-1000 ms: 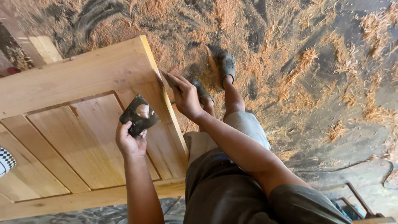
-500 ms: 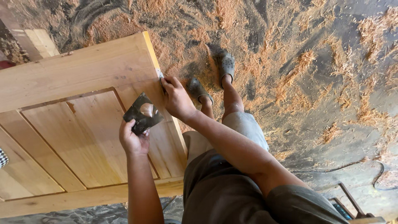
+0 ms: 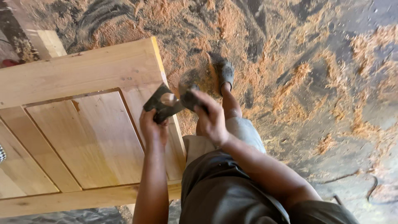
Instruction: The person sands the surface and edges of a wooden door panel with a sanding block, then opens a can of wood filler, scoops filler onto a spreader with a wooden stick, and spreads the filler over defects on the door panels and edges.
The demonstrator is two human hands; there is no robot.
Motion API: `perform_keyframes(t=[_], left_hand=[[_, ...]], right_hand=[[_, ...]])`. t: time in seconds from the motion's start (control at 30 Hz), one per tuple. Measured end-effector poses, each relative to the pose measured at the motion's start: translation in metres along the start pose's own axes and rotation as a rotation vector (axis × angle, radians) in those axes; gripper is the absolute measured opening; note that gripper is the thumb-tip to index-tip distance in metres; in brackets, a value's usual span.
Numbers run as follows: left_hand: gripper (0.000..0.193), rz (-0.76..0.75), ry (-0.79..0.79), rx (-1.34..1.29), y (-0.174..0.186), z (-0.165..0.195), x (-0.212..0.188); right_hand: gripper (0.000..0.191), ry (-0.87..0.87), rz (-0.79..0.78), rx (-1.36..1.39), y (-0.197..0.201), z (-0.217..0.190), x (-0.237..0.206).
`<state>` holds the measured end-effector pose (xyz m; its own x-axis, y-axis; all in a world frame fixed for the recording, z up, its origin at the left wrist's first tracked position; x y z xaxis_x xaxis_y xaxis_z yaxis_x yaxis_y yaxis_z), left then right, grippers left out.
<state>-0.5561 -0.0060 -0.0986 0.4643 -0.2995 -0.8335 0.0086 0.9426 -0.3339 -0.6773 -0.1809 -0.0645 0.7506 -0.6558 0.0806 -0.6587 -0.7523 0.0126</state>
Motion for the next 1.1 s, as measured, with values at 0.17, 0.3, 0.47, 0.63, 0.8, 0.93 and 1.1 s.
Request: perform_keyframes(t=[0.17, 0.3, 0.47, 0.63, 0.8, 0.93, 1.1], left_hand=[[0.023, -0.005, -0.008, -0.035, -0.017, 0.0, -0.001], [0.026, -0.144, 0.025, -0.015, -0.015, 0.023, -0.006], [0.032, -0.322, 0.236, 0.001, -0.021, 0.032, -0.022], [0.035, -0.416, 0.435, -0.104, -0.034, 0.015, -0.03], [0.027, -0.384, 0.306, -0.104, -0.02, 0.028, -0.023], [0.024, -0.341, 0.222, 0.21, -0.014, 0.053, -0.024], [0.021, -0.389, 0.279, 0.422, -0.03, 0.075, -0.032]], right_hand=[[0.041, 0.016, -0.302, -0.263, 0.013, -0.02, -0.009], [0.028, 0.032, -0.337, -0.446, 0.035, -0.025, -0.004], [0.02, -0.597, -0.015, 0.581, 0.053, -0.022, 0.015], [0.022, -0.614, -0.115, 0.811, 0.045, -0.024, 0.016], [0.022, -0.457, -0.419, 0.209, 0.058, -0.038, 0.021], [0.029, 0.012, -0.59, -0.193, 0.059, -0.073, 0.051], [0.033, 0.678, -0.868, -0.381, 0.05, -0.093, 0.06]])
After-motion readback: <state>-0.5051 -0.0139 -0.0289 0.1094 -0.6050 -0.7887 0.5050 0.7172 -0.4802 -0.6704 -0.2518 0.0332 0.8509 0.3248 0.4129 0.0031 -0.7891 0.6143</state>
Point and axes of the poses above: each hand's wrist, its own x-axis towards the middle knuckle, its own y-axis out of the back of the hand, z = x × y, the point moved 2 cm from there along x, towards the middle knuckle, and after that the axes turned 13 degrees about y, right-handed, at the moved point
